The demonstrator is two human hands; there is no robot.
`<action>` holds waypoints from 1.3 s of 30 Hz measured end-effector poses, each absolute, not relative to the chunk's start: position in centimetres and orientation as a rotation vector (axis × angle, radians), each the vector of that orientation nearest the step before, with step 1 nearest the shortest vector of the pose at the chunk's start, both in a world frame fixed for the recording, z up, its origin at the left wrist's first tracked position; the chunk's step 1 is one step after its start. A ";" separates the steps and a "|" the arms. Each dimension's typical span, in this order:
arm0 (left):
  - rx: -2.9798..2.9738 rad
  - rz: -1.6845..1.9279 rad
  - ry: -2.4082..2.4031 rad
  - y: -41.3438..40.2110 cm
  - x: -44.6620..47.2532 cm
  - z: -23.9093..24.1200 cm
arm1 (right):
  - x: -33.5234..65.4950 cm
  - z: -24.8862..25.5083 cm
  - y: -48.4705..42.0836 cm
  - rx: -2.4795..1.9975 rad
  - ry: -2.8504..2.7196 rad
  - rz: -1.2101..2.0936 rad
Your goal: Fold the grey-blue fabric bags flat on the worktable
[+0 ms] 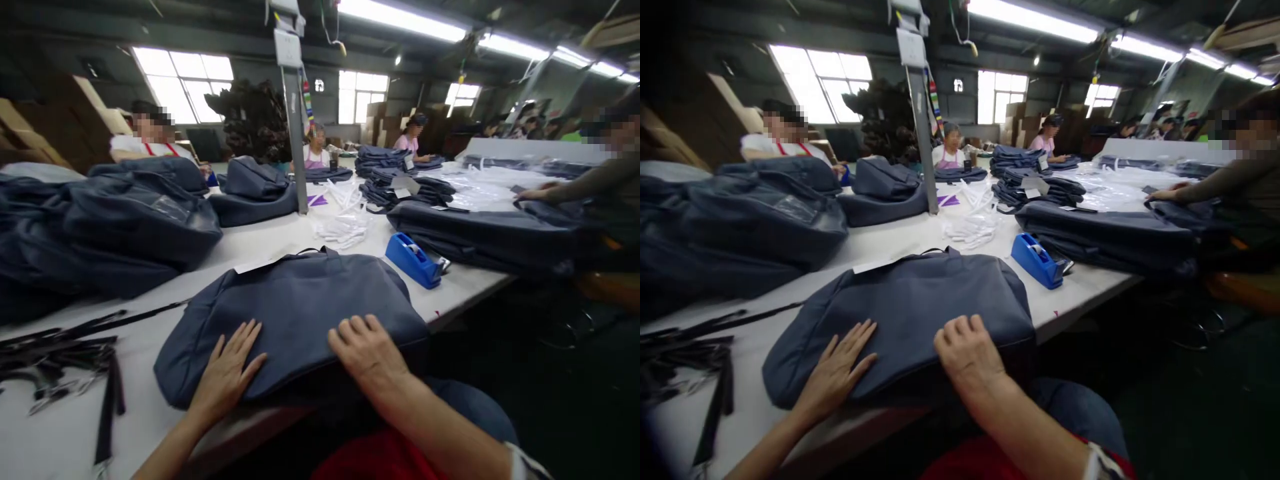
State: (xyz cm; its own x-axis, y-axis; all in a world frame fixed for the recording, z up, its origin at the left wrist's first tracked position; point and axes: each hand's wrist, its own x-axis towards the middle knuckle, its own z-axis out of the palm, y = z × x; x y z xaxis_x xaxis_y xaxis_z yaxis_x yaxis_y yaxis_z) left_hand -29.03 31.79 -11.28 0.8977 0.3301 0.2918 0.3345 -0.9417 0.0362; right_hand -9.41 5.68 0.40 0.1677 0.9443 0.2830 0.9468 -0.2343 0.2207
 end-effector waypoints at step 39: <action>-3.380 -0.575 0.362 23.1 -21.2 -10.2 | 3.6 -7.3 -1.0 -1.934 -0.566 0.250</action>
